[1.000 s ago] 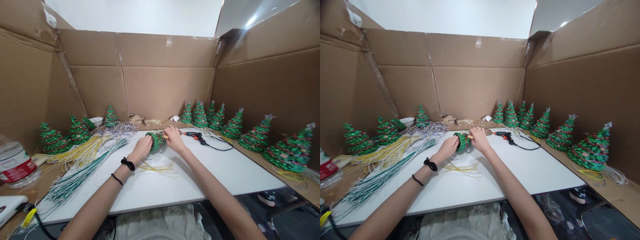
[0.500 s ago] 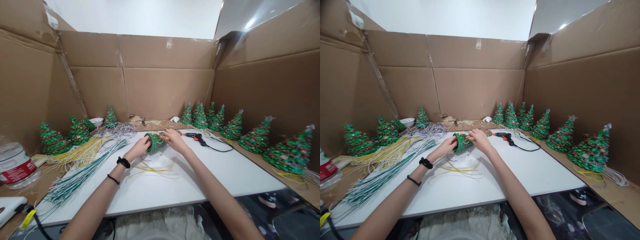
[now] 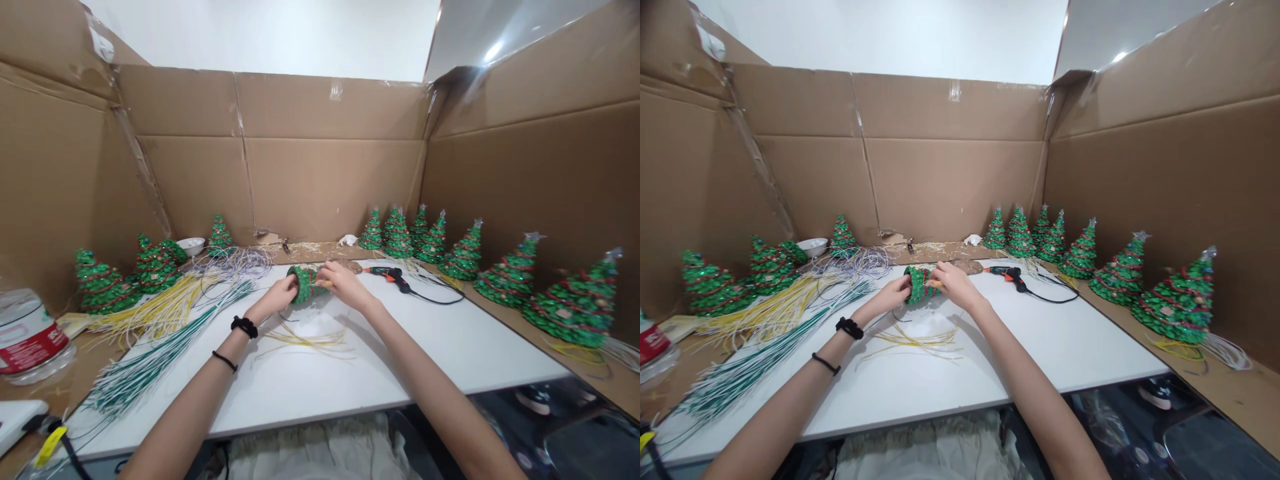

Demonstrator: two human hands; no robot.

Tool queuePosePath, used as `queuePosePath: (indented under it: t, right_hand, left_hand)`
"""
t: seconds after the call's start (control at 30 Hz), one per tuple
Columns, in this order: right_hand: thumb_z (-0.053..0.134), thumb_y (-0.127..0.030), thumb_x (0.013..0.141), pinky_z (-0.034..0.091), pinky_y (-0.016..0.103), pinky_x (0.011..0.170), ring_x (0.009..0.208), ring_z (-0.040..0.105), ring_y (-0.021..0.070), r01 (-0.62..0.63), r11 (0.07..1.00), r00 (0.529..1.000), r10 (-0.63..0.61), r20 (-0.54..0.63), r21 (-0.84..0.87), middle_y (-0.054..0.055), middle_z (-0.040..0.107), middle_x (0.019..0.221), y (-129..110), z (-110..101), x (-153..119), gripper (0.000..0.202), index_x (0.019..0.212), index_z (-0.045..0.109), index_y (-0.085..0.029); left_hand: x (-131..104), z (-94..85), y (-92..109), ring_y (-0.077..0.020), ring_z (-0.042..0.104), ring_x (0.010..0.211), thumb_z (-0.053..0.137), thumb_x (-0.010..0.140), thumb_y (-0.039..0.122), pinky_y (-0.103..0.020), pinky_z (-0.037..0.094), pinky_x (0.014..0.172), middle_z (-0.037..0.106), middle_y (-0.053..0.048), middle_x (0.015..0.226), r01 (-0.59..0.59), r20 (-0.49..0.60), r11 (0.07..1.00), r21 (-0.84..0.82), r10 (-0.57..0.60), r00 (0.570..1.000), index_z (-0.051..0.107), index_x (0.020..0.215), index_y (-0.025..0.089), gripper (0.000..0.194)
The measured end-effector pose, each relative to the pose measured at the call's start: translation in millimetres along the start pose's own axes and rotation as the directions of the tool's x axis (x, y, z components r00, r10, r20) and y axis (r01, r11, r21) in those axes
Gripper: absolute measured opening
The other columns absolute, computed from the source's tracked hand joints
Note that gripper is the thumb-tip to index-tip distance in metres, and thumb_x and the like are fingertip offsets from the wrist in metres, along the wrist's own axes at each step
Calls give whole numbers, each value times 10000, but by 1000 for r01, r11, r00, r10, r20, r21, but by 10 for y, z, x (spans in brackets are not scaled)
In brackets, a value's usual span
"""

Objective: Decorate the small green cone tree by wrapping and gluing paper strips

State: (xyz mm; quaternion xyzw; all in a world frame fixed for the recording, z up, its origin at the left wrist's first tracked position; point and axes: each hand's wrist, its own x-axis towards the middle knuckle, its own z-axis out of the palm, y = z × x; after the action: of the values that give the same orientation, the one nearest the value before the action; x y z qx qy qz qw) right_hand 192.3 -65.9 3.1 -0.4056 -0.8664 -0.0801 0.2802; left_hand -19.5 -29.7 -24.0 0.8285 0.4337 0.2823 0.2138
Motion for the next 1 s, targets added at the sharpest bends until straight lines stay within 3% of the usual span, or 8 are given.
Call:
queuePosePath:
  t: [0.07,0.13,0.23,0.4,0.57,0.77,1.0]
  right_hand:
    - [451,-285,930,366,248,722,840,511,162,-21,999,1000,21,11,-33,47,581,867,-4,-5,5,209,870,618,-173]
    - [447,-278,932,360,247,717,828,516,159,-46,997,999,47,9,-59,47,584,843,-8,2,10,219,844,613,-165]
    - [431,-296,939,355,245,709,818,523,155,-73,994,997,74,7,-76,49,591,823,-22,27,17,249,825,604,-158]
    - [444,-316,933,357,243,705,813,531,155,13,998,999,-10,52,-59,51,602,829,-43,38,24,236,851,598,-157]
    - [441,-267,935,361,251,704,817,544,163,-16,996,998,21,62,-84,65,626,845,-70,52,33,210,849,599,-157]
    - [401,-270,948,360,258,663,817,588,182,-177,974,981,187,60,-138,77,662,870,-175,145,45,235,871,596,-164]
    - [399,-303,942,321,242,589,747,610,167,-191,976,973,202,108,-102,44,682,843,-98,35,23,230,863,591,-205]
  left_hand:
    - [24,6,-21,-164,567,732,403,784,250,-262,455,675,645,-35,811,-63,27,990,-125,67,997,585,873,156,224]
    - [29,8,-32,-150,542,658,394,788,247,-249,443,630,618,-18,713,-72,55,988,-136,80,995,583,794,154,212]
    - [-10,-5,-1,-152,534,614,371,818,230,-249,421,607,627,-31,674,-48,65,999,10,47,997,588,735,164,242]
    - [-101,-50,92,-202,605,749,360,845,199,-272,422,670,691,-102,886,-9,49,970,245,-3,999,630,872,189,271]
    - [-49,-31,57,-203,596,880,400,836,226,-289,446,789,664,-96,995,-103,-14,988,114,105,994,616,918,167,239]
    - [-11,17,28,-172,564,744,431,804,239,-266,447,694,653,-44,813,-97,-18,990,-102,96,995,617,881,139,225]
    - [-46,-10,63,-147,517,614,361,859,270,-238,398,604,612,-24,674,-74,-45,996,58,77,996,607,793,162,277]
